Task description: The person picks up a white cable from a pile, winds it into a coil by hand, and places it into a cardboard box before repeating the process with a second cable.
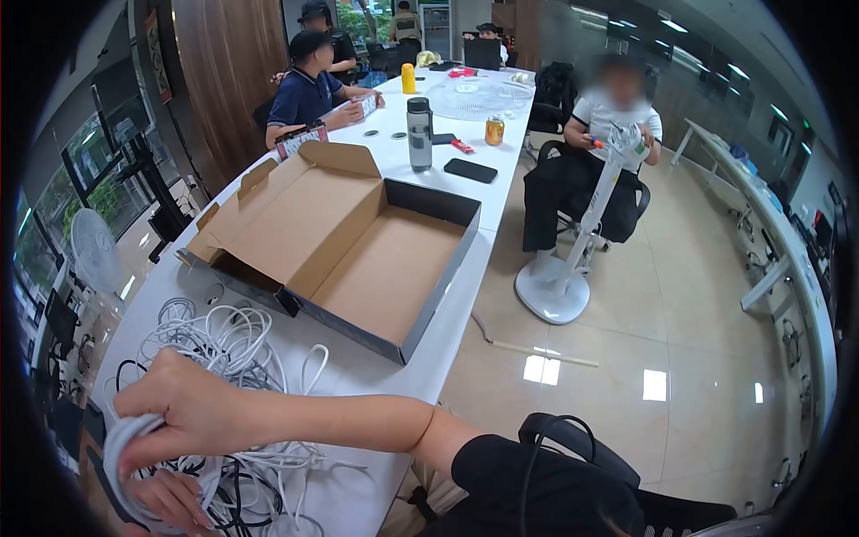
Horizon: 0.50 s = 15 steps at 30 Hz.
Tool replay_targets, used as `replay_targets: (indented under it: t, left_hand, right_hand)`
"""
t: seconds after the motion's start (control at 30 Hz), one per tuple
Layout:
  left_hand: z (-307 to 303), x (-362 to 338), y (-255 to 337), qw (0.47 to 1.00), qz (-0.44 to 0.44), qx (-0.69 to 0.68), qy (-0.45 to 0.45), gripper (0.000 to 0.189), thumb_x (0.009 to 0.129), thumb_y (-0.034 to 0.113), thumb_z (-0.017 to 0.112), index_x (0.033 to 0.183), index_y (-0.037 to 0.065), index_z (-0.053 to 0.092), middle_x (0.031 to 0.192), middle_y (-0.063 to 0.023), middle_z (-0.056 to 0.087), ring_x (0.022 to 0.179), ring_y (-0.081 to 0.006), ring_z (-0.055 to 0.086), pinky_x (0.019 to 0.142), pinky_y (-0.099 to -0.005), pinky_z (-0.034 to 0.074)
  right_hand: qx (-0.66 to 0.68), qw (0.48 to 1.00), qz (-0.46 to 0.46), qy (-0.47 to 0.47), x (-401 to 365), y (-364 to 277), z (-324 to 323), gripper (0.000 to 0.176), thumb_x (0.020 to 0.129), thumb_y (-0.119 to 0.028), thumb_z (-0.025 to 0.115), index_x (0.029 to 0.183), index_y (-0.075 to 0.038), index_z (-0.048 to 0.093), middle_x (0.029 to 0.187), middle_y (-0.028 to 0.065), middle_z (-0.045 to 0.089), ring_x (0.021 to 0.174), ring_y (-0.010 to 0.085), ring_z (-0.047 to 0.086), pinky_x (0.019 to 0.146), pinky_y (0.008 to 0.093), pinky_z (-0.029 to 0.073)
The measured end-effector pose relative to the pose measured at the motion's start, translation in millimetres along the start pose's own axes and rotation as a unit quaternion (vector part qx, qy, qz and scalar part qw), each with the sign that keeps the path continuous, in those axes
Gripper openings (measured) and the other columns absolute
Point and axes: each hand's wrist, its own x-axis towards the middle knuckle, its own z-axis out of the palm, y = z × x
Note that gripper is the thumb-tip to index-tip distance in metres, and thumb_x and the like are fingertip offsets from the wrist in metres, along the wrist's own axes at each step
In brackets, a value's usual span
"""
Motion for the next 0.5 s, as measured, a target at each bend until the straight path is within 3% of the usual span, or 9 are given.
replay_targets:
  t: [0.03,0.13,0.2,0.27,0.3,0.4,0.43,0.47,0.5]
  left_hand:
    - [-6.0,-1.3,3.5,0.999,-0.022,0.005,-0.026,0.068,0.083,0.063,0.036,0.092,-0.004,0.044,0.042,-0.0016,0.045,0.034,-0.0136,0.043,0.047,-0.0234,0.039]
    - [-26.0,-29.0,-4.5,0.994,-0.032,0.049,0.09,0.062,0.086,0.058,0.037,0.093,-0.003,0.045,0.042,-0.0026,0.045,0.035,-0.0135,0.044,0.049,-0.0229,0.039]
    - [-50.3,-46.9,-7.4,0.982,-0.103,0.059,0.146,0.048,0.091,0.045,0.036,0.093,-0.001,0.046,0.046,-0.0001,0.039,0.037,-0.0086,0.036,0.044,-0.0201,0.031]
    - [11.2,-23.5,0.0,0.938,-0.13,0.077,0.313,0.042,0.093,0.04,0.035,0.093,-0.001,0.048,0.05,0.0009,0.036,0.038,-0.0064,0.031,0.041,-0.0191,0.026]
    - [10.9,-22.2,-3.0,0.937,-0.098,0.106,0.317,0.037,0.094,0.035,0.036,0.092,0.0,0.049,0.055,0.0024,0.033,0.04,-0.0043,0.025,0.04,-0.0182,0.021]
    - [-20.7,-36.7,1.7,0.929,-0.083,0.039,0.358,0.038,0.093,0.035,0.039,0.095,-0.001,0.05,0.057,0.0027,0.034,0.041,-0.0029,0.027,0.04,-0.0172,0.019]
    - [-0.2,-21.1,4.7,0.934,-0.089,0.034,0.345,0.038,0.093,0.035,0.039,0.095,-0.001,0.05,0.057,0.0027,0.034,0.041,-0.0029,0.027,0.04,-0.0172,0.019]
    - [23.9,-5.0,8.6,0.882,-0.032,0.029,0.47,0.036,0.093,0.035,0.04,0.094,-0.001,0.046,0.054,0.004,0.028,0.042,-0.003,0.022,0.041,-0.018,0.017]
    - [27.0,-0.2,12.0,0.902,-0.001,-0.031,0.431,0.035,0.093,0.037,0.039,0.086,0.003,0.042,0.052,0.0042,0.026,0.04,-0.0034,0.021,0.04,-0.0192,0.015]
  right_hand:
    - [-0.053,0.998,-0.008,-0.019,-1.5,1.6,-1.7,0.041,0.066,-0.031,0.072,0.054,-0.004,0.044,0.044,0.0099,0.043,0.045,0.0296,0.047,0.04,0.0338,0.032]
    - [-0.113,0.989,-0.024,-0.094,-1.5,-6.9,-10.4,0.04,0.063,-0.032,0.072,0.054,-0.005,0.044,0.044,0.0102,0.043,0.045,0.0305,0.047,0.04,0.036,0.032]
    - [-0.139,0.98,-0.012,-0.142,-0.5,-12.5,-16.7,0.041,0.063,-0.034,0.071,0.054,-0.005,0.044,0.045,0.0097,0.044,0.047,0.0304,0.048,0.041,0.0364,0.032]
    - [-0.163,0.973,-0.009,-0.164,0.1,-14.1,-19.2,0.042,0.063,-0.036,0.071,0.056,-0.005,0.045,0.047,0.0093,0.045,0.048,0.0297,0.049,0.042,0.0363,0.033]
    - [-0.152,0.976,-0.008,-0.157,0.6,-14.3,-17.5,0.042,0.064,-0.037,0.071,0.057,-0.004,0.046,0.047,0.0092,0.045,0.048,0.0296,0.05,0.043,0.0364,0.034]
    - [-0.107,0.987,-0.011,-0.118,-0.5,-14.7,-8.9,0.041,0.065,-0.04,0.069,0.063,-0.003,0.051,0.049,0.0092,0.047,0.049,0.0295,0.051,0.044,0.0368,0.035]
    - [-0.084,0.992,-0.019,-0.096,-1.2,-12.1,-4.7,0.041,0.066,-0.041,0.069,0.065,-0.003,0.053,0.049,0.0094,0.047,0.049,0.0295,0.051,0.044,0.0369,0.035]
    - [-0.065,0.994,-0.029,-0.077,-1.0,-7.4,-3.0,0.041,0.066,-0.041,0.069,0.068,-0.002,0.054,0.049,0.0096,0.047,0.049,0.0295,0.051,0.044,0.037,0.036]
    - [-0.05,0.993,-0.059,-0.092,-1.4,3.5,-3.2,0.042,0.07,-0.041,0.067,0.07,-0.001,0.055,0.051,0.0103,0.049,0.049,0.0282,0.052,0.045,0.0357,0.036]
